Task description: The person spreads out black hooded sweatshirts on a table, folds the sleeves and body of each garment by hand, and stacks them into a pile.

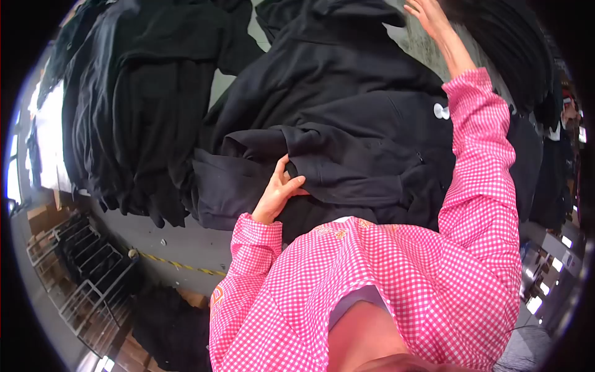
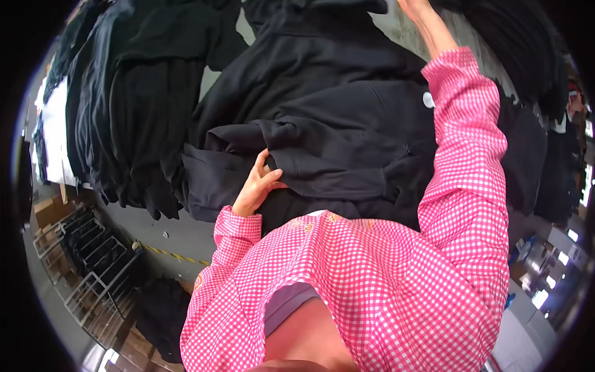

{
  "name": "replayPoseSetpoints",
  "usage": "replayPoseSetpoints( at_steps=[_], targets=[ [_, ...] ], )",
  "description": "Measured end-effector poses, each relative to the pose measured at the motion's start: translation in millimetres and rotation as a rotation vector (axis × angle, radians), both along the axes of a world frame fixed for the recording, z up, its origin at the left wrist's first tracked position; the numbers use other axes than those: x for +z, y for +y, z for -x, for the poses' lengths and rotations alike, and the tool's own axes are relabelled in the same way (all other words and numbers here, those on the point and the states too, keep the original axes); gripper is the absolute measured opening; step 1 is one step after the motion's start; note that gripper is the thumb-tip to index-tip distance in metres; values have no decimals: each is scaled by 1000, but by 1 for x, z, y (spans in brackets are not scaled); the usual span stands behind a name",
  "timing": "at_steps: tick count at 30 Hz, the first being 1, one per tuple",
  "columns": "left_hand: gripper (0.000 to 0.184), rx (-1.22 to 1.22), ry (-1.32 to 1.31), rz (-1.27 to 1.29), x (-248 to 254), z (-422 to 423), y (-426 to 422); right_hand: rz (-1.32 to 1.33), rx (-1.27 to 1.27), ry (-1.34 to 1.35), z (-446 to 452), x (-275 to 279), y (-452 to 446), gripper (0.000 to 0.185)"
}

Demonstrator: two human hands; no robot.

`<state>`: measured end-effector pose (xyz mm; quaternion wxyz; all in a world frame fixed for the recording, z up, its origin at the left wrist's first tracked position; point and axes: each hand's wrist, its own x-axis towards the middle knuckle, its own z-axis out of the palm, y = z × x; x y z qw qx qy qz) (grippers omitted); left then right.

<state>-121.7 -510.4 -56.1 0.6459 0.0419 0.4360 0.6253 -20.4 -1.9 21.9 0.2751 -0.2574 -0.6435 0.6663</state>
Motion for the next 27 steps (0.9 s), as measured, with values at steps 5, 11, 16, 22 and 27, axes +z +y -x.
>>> replayPoseSetpoints(
  at_steps=[5,11,16,22,27],
  targets=[
    [66,-116,508,189,-15,-33,6,-456,284,-494,-94,14,-129,26],
    [61,212,351,-38,38,5,42,-507,277,-1051,-232,8,-276,67],
    [59,344,834,-104,61,63,74,-831,44,-966,-227,-30,-317,53],
    [27,300,802,-125,57,29,122,-693,-7,-754,-313,-51,-287,28],
    [27,491,403,-284,62,44,151,-511,-176,-725,-332,-3,-213,25]
  ],
)
